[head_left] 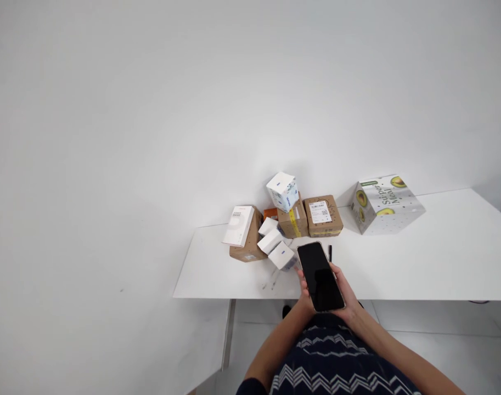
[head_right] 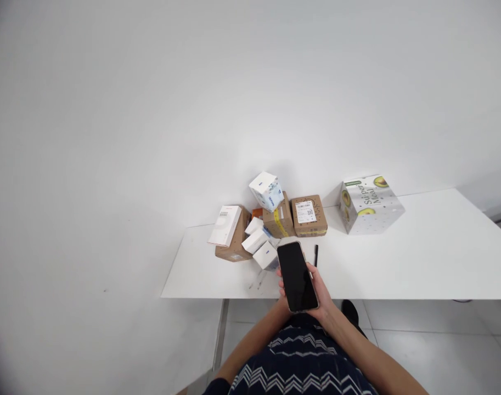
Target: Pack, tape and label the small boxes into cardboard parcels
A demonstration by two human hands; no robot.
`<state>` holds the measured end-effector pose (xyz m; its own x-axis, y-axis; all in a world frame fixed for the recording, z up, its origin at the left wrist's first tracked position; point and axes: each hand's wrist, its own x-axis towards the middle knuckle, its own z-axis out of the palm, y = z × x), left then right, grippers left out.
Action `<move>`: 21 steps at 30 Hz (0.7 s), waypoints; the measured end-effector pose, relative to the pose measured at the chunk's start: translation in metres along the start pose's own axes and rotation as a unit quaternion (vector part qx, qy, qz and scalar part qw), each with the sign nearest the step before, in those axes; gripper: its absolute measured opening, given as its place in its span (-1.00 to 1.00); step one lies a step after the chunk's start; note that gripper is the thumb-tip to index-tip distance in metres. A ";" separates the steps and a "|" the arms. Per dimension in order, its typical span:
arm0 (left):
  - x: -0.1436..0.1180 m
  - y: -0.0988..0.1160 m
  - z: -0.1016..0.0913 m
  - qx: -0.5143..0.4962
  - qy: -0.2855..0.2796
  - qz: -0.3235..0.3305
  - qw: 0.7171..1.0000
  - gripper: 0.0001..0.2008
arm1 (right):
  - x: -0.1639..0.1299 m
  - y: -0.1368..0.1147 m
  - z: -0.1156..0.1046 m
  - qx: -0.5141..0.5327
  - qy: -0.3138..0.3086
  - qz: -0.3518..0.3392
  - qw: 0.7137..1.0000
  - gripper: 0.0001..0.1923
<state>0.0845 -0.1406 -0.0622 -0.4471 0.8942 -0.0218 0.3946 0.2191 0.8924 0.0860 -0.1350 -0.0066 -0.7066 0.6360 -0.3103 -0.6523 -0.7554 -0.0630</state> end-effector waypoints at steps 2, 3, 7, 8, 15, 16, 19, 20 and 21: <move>0.001 0.001 0.001 -0.066 0.055 -0.023 0.996 -0.26 | 0.001 -0.001 0.001 -0.001 -0.004 -0.001 1.000 -0.42; 0.001 0.002 0.001 -0.113 0.088 -0.029 0.989 -0.26 | 0.002 -0.002 0.002 -0.003 -0.004 -0.001 1.000 -0.42; 0.004 0.004 -0.002 -0.235 0.140 -0.039 0.961 -0.24 | 0.003 0.000 0.003 -0.018 -0.007 -0.002 1.000 -0.42; 0.004 0.005 -0.003 -0.207 0.114 -0.045 0.971 -0.22 | 0.003 0.000 0.004 -0.023 -0.009 -0.001 1.000 -0.42; 0.005 -0.004 -0.005 0.015 -0.001 -0.063 0.998 -0.21 | 0.001 0.003 0.010 -0.065 0.025 0.000 0.998 -0.40; 0.004 -0.008 -0.004 0.029 -0.008 -0.050 0.998 -0.20 | 0.000 0.003 0.011 -0.071 0.032 -0.003 0.997 -0.40; 0.003 -0.017 0.000 0.058 -0.014 -0.010 0.998 -0.19 | -0.002 0.002 0.013 -0.075 0.035 0.001 0.997 -0.39; 0.002 -0.019 0.002 0.072 -0.013 -0.005 0.997 -0.19 | -0.002 0.002 0.014 -0.074 0.034 0.006 0.997 -0.39; 0.002 -0.020 0.004 0.088 -0.010 -0.005 0.996 -0.19 | -0.003 0.001 0.014 -0.073 0.033 0.009 0.997 -0.39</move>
<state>0.0792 -0.1419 -0.0824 -0.4371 0.8985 -0.0410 0.5253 0.2920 0.7992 0.0833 -0.1357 0.0073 -0.6948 0.6137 -0.3749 -0.5892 -0.7847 -0.1925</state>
